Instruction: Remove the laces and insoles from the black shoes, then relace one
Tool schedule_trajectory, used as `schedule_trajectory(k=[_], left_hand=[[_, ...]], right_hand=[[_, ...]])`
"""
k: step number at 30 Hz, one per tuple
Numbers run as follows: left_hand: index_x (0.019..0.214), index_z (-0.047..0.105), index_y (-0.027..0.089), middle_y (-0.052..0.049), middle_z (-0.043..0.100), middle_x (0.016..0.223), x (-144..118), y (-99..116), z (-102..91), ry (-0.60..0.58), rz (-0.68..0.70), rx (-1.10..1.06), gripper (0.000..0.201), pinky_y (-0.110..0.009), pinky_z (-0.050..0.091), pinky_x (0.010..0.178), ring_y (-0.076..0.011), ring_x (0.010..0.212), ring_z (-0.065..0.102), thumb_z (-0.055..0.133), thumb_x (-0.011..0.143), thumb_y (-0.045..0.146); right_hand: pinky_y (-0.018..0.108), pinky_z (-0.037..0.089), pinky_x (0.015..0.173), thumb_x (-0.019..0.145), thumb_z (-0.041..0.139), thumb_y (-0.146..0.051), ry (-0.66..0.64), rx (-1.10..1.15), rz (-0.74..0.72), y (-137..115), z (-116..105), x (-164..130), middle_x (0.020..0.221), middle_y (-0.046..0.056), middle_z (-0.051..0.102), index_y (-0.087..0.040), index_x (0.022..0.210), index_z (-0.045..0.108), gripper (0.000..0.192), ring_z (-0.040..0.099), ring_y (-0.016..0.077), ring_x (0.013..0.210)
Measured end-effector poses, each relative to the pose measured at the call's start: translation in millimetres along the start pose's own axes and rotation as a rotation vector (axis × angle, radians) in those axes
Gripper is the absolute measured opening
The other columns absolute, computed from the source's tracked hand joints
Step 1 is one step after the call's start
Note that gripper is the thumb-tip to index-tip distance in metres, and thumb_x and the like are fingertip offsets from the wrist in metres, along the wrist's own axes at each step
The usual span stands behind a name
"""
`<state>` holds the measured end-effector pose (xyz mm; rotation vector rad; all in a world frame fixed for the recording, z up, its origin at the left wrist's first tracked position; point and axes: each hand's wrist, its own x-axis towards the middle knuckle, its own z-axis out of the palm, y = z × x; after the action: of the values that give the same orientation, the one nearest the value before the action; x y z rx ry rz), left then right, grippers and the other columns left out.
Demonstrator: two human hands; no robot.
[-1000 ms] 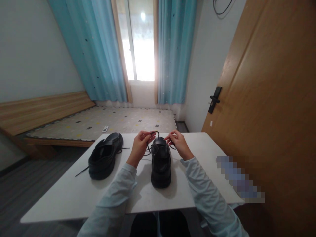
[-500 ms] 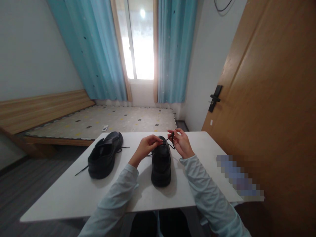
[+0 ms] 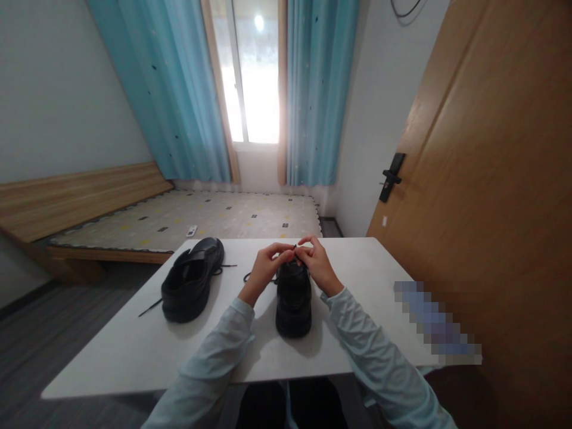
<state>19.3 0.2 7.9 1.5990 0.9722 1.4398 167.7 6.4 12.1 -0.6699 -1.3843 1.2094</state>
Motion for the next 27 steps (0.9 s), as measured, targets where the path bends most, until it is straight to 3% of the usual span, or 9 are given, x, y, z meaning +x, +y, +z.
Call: schedule_trajectory(k=[8, 14, 20, 27], left_hand=[[0.080, 0.068, 0.014, -0.002, 0.068, 0.072, -1.0, -2.5, 0.5, -0.005, -0.082, -0.149, 0.024, -0.028, 0.048, 0.069, -0.0155, 0.070, 0.062, 0.074, 0.067, 0.034], [0.078, 0.063, 0.015, 0.002, 0.061, 0.062, -2.1, -1.5, 1.4, -0.010, -0.077, -0.222, 0.022, -0.023, 0.045, 0.060, -0.0109, 0.059, 0.058, 0.072, 0.071, 0.033], [0.079, 0.061, 0.016, 0.003, 0.060, 0.054, -3.0, 1.7, 3.0, -0.033, -0.058, -0.251, 0.020, -0.025, 0.046, 0.056, -0.0123, 0.051, 0.058, 0.070, 0.073, 0.033], [0.082, 0.065, 0.015, 0.001, 0.062, 0.055, -3.6, -0.5, 1.9, -0.055, -0.117, -0.270, 0.024, -0.026, 0.047, 0.059, -0.0138, 0.054, 0.060, 0.072, 0.070, 0.035]], right_hand=[[0.020, 0.038, 0.050, 0.072, 0.068, -0.039, -0.046, -0.065, 0.031, 3.4, -3.0, -0.3, 0.060, -0.004, 0.064, -0.020, 0.088, 0.046, 0.032, 0.055, 0.0108, 0.051], [0.022, 0.040, 0.053, 0.075, 0.067, -0.039, -0.125, -0.065, 0.017, -0.1, -0.9, -1.6, 0.059, -0.005, 0.063, -0.021, 0.087, 0.047, 0.030, 0.057, 0.0116, 0.054], [0.023, 0.042, 0.053, 0.075, 0.066, -0.039, -0.179, -0.034, 0.020, -4.1, 1.6, -2.4, 0.061, -0.004, 0.066, -0.022, 0.087, 0.045, 0.030, 0.055, 0.0111, 0.051], [0.022, 0.041, 0.051, 0.076, 0.066, -0.042, -0.152, -0.016, 0.005, -2.3, 1.6, -3.5, 0.060, -0.005, 0.065, -0.022, 0.090, 0.040, 0.035, 0.054, 0.0104, 0.049]])
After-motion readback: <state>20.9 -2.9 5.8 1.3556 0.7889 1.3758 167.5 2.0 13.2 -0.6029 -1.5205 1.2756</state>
